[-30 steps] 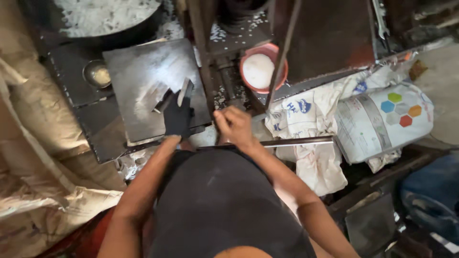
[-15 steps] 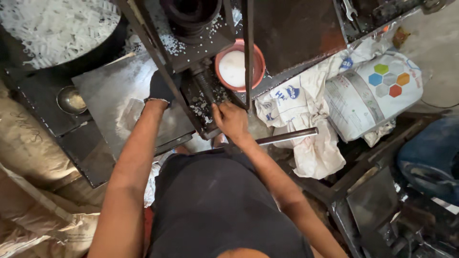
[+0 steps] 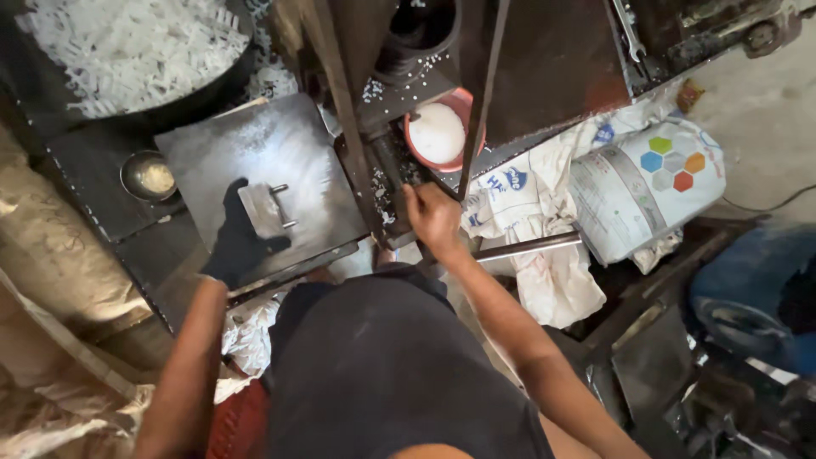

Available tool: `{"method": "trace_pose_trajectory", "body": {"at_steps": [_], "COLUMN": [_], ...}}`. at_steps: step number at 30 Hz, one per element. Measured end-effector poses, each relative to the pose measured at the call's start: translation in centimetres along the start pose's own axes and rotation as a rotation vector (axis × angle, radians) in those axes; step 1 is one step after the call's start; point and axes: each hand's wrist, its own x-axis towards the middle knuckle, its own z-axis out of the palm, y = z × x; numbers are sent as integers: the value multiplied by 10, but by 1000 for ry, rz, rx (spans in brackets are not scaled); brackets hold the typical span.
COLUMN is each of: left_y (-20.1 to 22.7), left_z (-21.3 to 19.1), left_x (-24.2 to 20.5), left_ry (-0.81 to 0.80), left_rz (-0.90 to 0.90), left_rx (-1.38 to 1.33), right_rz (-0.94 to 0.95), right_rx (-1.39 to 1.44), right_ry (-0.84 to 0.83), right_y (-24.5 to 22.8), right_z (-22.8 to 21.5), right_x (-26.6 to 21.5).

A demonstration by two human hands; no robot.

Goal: The person operates a manual machine by turning a crank handle and repeatedly placing small white rectangular items into a hopper. The person wears a black glove on the left hand and uses the right hand to feed items into the machine.

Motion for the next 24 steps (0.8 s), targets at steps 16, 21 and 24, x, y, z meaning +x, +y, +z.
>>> {"method": "trace_pose_trajectory", "body": {"at_steps": [16,21,24], "left_y": [-2,64,117], "left_z": [44,19,-21], "left_x": [26,17,10], "left_ry": [49,-72,-69], "left_rz": [-531,-458,-54], "left_rx": [-1008,-1179,-699], "right_rz": [82,34,-17], "right_rx": [18,27,52], "right_ry": [56,75,72], "right_y": [-2,2,5], "right_z": [5,4,3], "right_x": [-3,-3,-2]}}
